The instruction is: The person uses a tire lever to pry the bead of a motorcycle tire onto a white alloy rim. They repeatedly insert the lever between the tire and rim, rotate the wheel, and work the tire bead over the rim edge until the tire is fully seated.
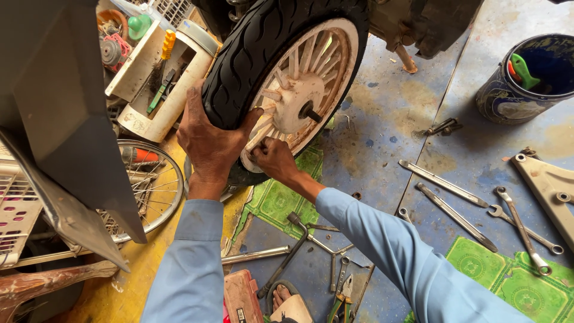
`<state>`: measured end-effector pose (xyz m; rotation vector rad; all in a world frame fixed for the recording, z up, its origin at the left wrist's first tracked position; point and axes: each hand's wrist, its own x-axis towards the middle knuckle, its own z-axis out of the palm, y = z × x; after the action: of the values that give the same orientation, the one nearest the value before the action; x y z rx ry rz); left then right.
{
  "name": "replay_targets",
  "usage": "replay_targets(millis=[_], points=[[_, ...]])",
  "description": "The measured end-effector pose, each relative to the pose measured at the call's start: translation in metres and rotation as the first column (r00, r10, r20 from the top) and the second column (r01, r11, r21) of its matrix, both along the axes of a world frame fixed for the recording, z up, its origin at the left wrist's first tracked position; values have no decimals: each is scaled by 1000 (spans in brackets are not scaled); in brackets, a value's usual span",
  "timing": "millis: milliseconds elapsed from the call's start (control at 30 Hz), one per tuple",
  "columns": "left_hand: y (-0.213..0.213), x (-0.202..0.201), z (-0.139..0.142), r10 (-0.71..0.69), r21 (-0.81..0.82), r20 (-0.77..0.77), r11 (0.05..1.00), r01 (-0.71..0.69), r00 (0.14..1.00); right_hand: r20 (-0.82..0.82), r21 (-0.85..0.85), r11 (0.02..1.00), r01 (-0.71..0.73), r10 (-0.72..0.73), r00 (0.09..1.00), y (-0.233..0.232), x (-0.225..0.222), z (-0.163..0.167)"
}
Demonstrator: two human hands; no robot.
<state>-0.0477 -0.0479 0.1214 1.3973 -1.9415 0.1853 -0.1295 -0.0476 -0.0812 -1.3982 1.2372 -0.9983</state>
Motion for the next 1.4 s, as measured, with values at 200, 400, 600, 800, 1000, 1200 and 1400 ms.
replay_targets(millis=[200, 400, 600, 800, 1000, 1200, 1400], points=[[0, 0, 1, 18, 21, 12, 1000, -18, 1000, 148, 108, 992, -66, 50, 988, 0, -2, 2], [1, -2, 1, 6, 7, 5, 1000, -6, 1000, -8, 48, 999, 7, -7, 1000, -7, 2, 3], [2, -4, 4, 5, 34, -21, 999, -5, 1000, -48, -7, 999, 44, -45, 998, -1, 3, 1], [3, -3, 4, -24, 10, -21, 1000, 24, 999, 139, 110, 994, -10, -6, 990, -1, 1, 4], [0, -2, 1, -1, 1, 0, 1000, 1, 1000, -4, 52, 998, -20, 21, 1000, -5, 0, 4], [1, -2, 0, 10, 20, -5, 1000, -10, 1000, -94, -11, 1000, -19, 18, 995, -6, 5, -12], [2, -3, 1, -7, 2, -5, 1000, 7, 1000, 185, 18, 999, 45, -47, 982, 10, 4, -19]])
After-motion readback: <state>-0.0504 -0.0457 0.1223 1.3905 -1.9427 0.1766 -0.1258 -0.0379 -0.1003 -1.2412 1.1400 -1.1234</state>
